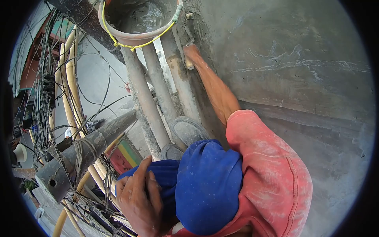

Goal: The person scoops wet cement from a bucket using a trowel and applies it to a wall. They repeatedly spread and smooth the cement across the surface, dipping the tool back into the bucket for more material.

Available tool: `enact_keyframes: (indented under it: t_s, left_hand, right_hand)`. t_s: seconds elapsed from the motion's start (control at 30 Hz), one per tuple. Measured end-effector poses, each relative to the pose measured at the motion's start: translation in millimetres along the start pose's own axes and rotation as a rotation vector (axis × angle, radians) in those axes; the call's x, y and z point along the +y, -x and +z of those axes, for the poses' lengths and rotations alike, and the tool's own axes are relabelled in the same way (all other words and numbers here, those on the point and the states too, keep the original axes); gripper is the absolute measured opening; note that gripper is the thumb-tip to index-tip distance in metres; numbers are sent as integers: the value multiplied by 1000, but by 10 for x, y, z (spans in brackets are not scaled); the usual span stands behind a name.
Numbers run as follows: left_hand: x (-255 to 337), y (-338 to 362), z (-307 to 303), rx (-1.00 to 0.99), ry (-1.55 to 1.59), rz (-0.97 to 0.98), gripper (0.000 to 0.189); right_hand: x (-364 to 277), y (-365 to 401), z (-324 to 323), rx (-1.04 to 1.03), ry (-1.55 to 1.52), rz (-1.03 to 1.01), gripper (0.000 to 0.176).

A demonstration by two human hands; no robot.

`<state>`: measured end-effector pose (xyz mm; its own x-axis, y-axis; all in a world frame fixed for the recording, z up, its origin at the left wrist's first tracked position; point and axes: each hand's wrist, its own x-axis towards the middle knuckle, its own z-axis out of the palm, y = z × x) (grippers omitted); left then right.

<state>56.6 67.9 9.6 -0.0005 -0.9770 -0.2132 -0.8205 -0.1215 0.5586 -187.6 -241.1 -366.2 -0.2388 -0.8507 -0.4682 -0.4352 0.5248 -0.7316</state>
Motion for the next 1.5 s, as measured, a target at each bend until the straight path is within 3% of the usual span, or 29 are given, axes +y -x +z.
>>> enact_keyframes:
  t_s: [0.13,0.3,0.4,0.47,0.57,0.67,0.7,0.87,0.9,1.07,1.2,1.3,1.5]
  left_hand:
    - [45,-9,37,6,-52,-60,32]
    - [34,-17,-18,-72,-48,-91,30]
    - [14,-2,-12,-77,-20,-102,30]
    - [14,-12,-7,-86,-8,-104,30]
    - [25,-24,-6,-92,-4,-113,30]
    - [12,-22,-6,-105,-10,-132,30]
    - [0,-18,-1,-97,-10,-117,31]
    - [20,-13,-9,-102,-4,-124,31]
    - [24,-14,-11,-101,-4,-123,31]
    - [17,21,-8,-86,-11,-98,31]
    - [18,43,2,-79,-22,-92,31]
    - [10,55,7,-69,-26,-88,30]
    - [40,46,-6,-66,-11,-87,30]
  right_hand:
    - [-18,-388,147,4,-63,44,23]
    - [-359,-155,63,-39,-176,68,23]
    - [-77,-585,115,-2,50,116,26]
    - [407,-1139,231,-66,404,-68,30]
    - [-393,-294,71,-68,461,-27,31]
    - [78,-1431,530,-130,607,-14,28]
    - [66,-1463,542,-127,608,-12,28]
    - [142,-1634,664,-51,880,-504,27]
    - [153,-1627,658,-53,881,-506,27]
    - [-158,-790,229,105,88,43,32]
    - [-364,-175,175,233,62,-45,35]
    - [-241,-187,182,164,-36,-55,38]
    - [-133,-7,210,275,-44,-91,37]
